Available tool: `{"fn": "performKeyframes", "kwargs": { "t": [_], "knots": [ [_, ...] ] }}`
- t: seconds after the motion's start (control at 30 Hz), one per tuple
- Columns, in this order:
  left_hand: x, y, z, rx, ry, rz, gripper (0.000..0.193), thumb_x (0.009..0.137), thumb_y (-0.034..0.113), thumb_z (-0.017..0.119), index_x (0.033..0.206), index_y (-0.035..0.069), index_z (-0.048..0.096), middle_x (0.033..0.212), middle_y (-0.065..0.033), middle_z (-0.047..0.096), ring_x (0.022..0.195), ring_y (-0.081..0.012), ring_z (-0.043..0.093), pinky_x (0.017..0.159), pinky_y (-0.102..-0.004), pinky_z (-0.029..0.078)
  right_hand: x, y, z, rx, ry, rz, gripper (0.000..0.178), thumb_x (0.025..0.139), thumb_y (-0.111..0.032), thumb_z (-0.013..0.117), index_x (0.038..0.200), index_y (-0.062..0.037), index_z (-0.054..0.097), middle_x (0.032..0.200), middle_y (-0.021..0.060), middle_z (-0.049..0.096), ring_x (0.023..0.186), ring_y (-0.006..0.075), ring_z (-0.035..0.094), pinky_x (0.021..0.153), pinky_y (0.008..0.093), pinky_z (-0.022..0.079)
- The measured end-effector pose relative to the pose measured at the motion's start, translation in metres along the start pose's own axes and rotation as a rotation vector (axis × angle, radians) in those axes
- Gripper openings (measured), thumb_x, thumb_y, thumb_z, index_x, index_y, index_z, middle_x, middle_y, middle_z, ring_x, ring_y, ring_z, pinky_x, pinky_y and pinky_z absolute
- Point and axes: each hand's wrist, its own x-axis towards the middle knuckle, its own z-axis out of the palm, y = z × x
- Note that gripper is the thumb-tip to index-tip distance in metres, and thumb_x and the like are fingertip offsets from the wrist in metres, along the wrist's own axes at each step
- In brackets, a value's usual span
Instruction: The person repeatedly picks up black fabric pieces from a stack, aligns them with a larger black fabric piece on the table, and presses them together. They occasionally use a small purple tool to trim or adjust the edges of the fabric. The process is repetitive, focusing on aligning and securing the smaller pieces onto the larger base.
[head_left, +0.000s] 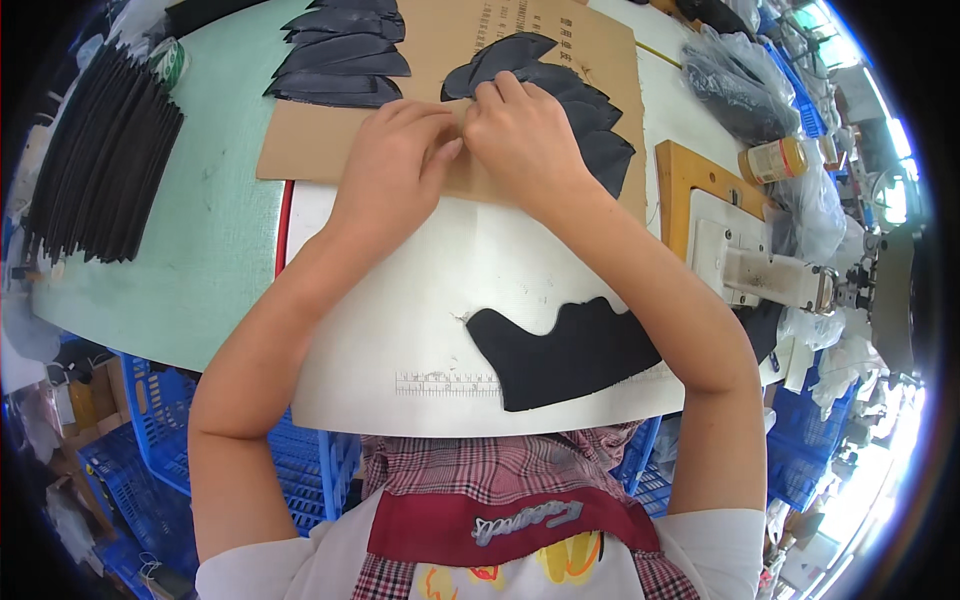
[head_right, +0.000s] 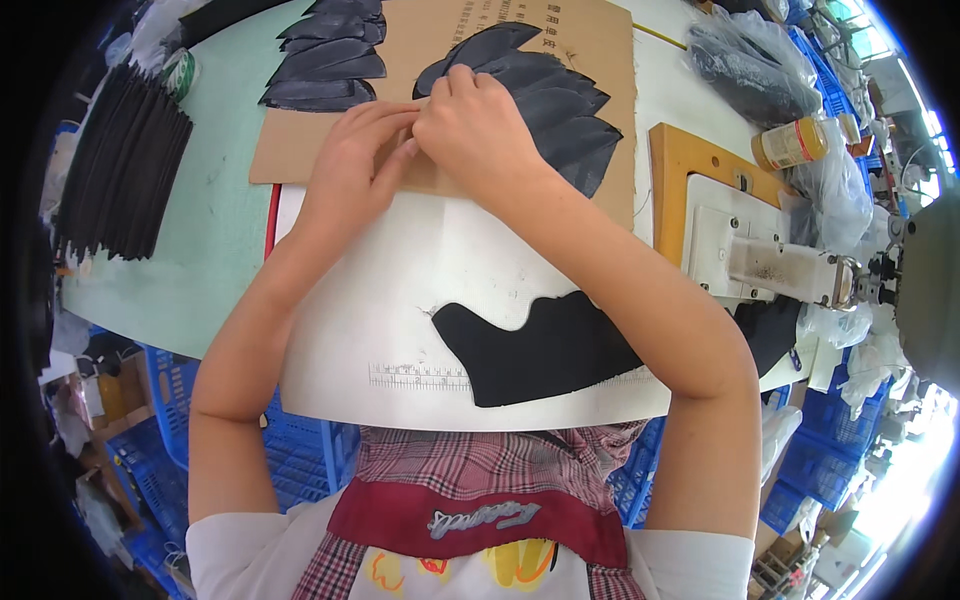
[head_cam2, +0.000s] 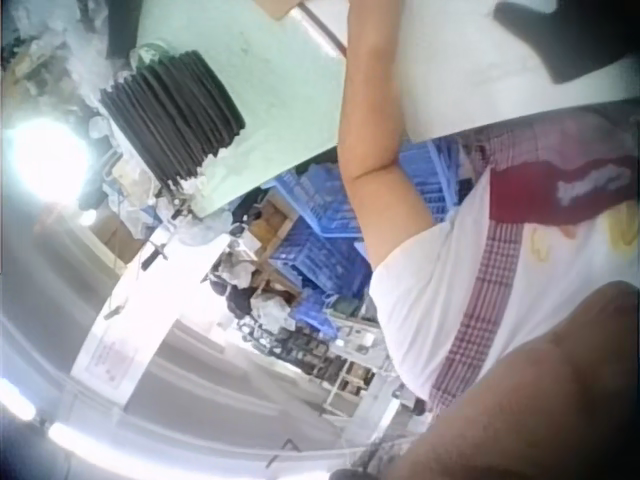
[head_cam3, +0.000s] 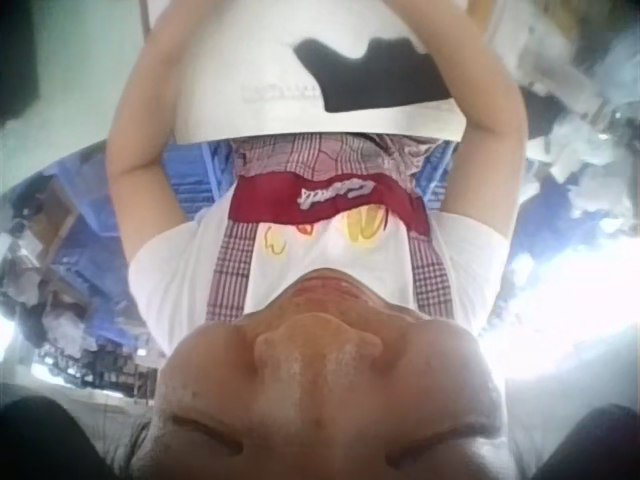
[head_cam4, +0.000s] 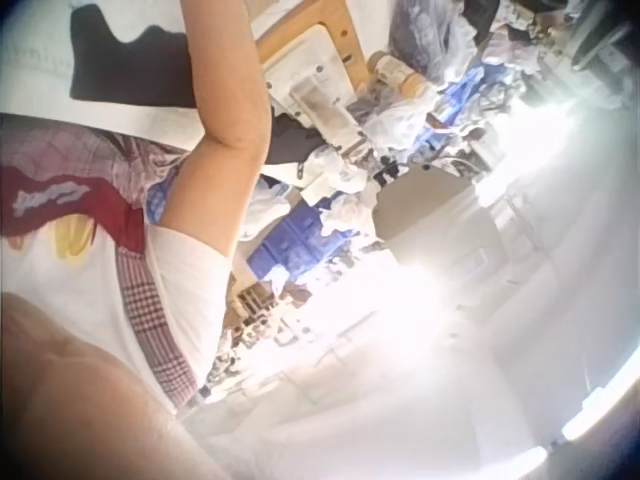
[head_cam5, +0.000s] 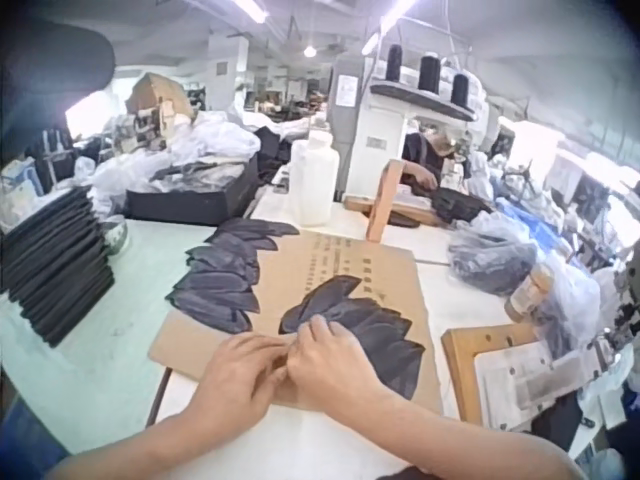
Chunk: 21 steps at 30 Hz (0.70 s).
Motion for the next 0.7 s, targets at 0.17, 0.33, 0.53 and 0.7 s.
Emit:
{"fn": "performKeyframes", "kwargs": {
  "t": [0.17, 0.33, 0.53, 0.7],
  "knots": [
    [-0.002, 0.0, -0.002, 0.019, 0.023, -0.019, 0.024, 0.09, 0.011, 0.059, 0.11, -0.002, 0.064, 0.114, -0.0135, 0.063, 0.114, -0.0315, 0.053, 0.099, -0.0402, 0.041, -0.001, 0.007, 0.003, 0.23, 0.031, 0.214, 0.009, 0.068, -0.013, 0.066, 0.07, -0.0042, 0.068, 0.07, 0.0081, 0.061, 0.075, 0.0248, 0.062, 0.066, 0.0365, 0.051],
    [0.001, 0.0, 0.003, 0.021, 0.05, 0.016, 0.023, 0.089, 0.01, 0.059, 0.109, -0.002, 0.064, 0.112, -0.014, 0.063, 0.113, -0.0323, 0.053, 0.098, -0.0406, 0.041, 0.001, 0.04, -0.001, 0.728, -0.161, 0.608, 0.018, 0.077, -0.013, 0.064, 0.087, -0.0004, 0.071, 0.072, 0.0104, 0.068, 0.064, 0.0211, 0.065, 0.065, 0.0325, 0.052],
    [0.008, 0.004, 0.008, 0.104, 0.067, 0.103, 0.029, 0.085, 0.008, 0.061, 0.112, -0.002, 0.062, 0.117, -0.0137, 0.059, 0.114, -0.0312, 0.05, 0.1, -0.0413, 0.038, -0.005, 0.051, 0.019, 0.987, -0.102, 0.65, 0.02, 0.074, -0.016, 0.069, 0.083, 0.0013, 0.072, 0.07, 0.0142, 0.068, 0.065, 0.023, 0.066, 0.067, 0.032, 0.052],
    [0.017, 0.005, 0.015, 0.333, 0.002, 0.218, 0.042, 0.087, 0.012, 0.061, 0.127, 0.001, 0.054, 0.131, -0.0123, 0.052, 0.123, -0.0308, 0.045, 0.106, -0.0431, 0.034, -0.005, 0.05, 0.022, 0.999, -0.085, 0.626, 0.019, 0.075, -0.016, 0.069, 0.083, 0.0012, 0.072, 0.071, 0.0139, 0.068, 0.066, 0.0236, 0.065, 0.067, 0.032, 0.052]
  ]
}}
